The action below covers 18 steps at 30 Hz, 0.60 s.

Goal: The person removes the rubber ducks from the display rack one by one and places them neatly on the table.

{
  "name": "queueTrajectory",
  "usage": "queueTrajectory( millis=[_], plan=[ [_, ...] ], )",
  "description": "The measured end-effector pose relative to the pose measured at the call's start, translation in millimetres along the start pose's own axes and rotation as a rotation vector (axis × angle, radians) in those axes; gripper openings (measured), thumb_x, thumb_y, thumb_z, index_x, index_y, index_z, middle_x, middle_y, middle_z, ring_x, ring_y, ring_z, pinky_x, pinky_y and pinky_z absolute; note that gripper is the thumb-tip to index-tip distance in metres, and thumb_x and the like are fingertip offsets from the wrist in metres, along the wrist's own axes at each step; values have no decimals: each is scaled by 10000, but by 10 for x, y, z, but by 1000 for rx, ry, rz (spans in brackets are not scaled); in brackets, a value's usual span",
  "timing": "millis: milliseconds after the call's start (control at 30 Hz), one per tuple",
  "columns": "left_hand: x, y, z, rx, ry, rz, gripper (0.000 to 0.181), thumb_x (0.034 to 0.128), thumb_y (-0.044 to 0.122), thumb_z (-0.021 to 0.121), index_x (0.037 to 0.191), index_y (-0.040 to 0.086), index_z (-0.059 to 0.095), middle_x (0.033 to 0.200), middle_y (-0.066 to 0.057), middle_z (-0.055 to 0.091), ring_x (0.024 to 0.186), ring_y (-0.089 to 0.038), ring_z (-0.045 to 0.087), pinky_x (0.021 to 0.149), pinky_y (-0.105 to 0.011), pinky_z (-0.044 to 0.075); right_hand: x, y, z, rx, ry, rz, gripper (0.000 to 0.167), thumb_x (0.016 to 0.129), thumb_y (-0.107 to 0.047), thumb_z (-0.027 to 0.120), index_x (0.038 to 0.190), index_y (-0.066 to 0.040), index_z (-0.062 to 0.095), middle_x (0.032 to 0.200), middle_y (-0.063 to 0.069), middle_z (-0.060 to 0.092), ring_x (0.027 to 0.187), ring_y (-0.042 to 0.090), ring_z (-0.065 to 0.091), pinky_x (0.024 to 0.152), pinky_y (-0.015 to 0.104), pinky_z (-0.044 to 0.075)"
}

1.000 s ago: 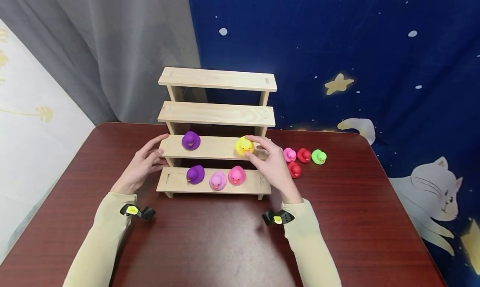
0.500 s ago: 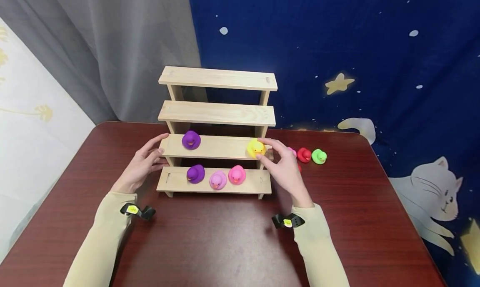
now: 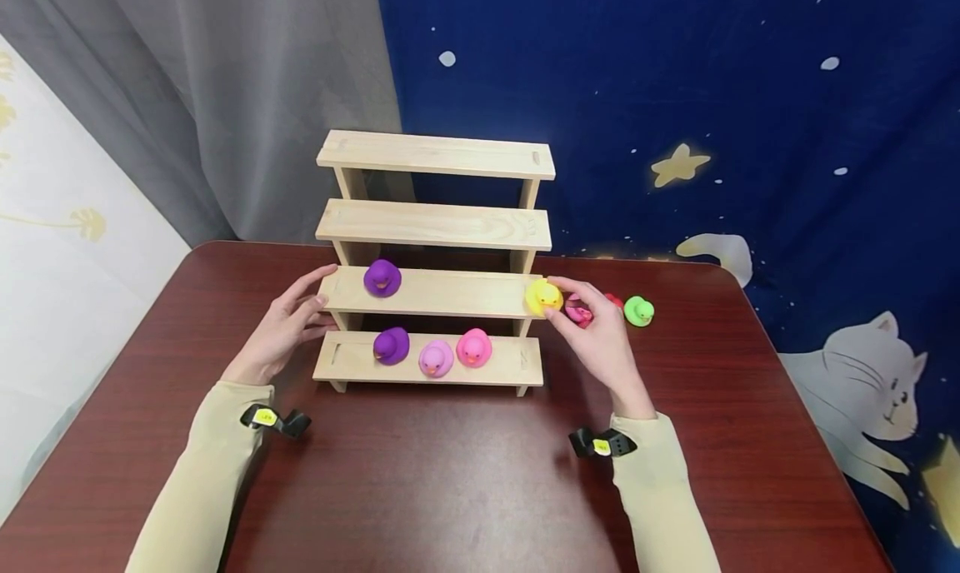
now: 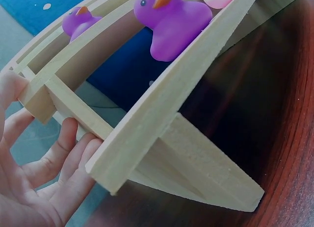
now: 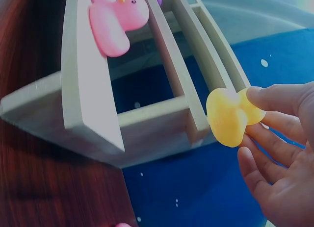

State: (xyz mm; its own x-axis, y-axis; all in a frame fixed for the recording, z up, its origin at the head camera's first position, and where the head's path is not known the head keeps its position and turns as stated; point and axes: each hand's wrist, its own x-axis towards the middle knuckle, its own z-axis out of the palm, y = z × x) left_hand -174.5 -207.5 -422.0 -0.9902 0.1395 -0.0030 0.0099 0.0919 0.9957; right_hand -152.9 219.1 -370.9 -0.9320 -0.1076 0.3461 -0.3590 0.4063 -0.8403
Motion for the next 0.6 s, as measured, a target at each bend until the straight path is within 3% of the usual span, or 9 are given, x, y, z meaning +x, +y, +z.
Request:
queueTrajectory(
  millis=[300,600],
  plan=[
    [5,6,-3,1,-2,-15,480,1011,224,533,1474,270,413,822,-30,538,809,-193,656,753,-308,529,-88,-257,-150,-77,51,-19,385,826,109,688,1202,101,604,1062,265,628,866,115,585,741,130,474],
    [11,-4,-3,10,-5,-16,477,1011,232,533,1471,281,418,950,-100,578,819,-204,654,776,-332,528,-188,-139,-311,-77,94,11,379,837,109,676,1209,103,600,1127,277,602,892,103,591,810,142,474]
  ],
)
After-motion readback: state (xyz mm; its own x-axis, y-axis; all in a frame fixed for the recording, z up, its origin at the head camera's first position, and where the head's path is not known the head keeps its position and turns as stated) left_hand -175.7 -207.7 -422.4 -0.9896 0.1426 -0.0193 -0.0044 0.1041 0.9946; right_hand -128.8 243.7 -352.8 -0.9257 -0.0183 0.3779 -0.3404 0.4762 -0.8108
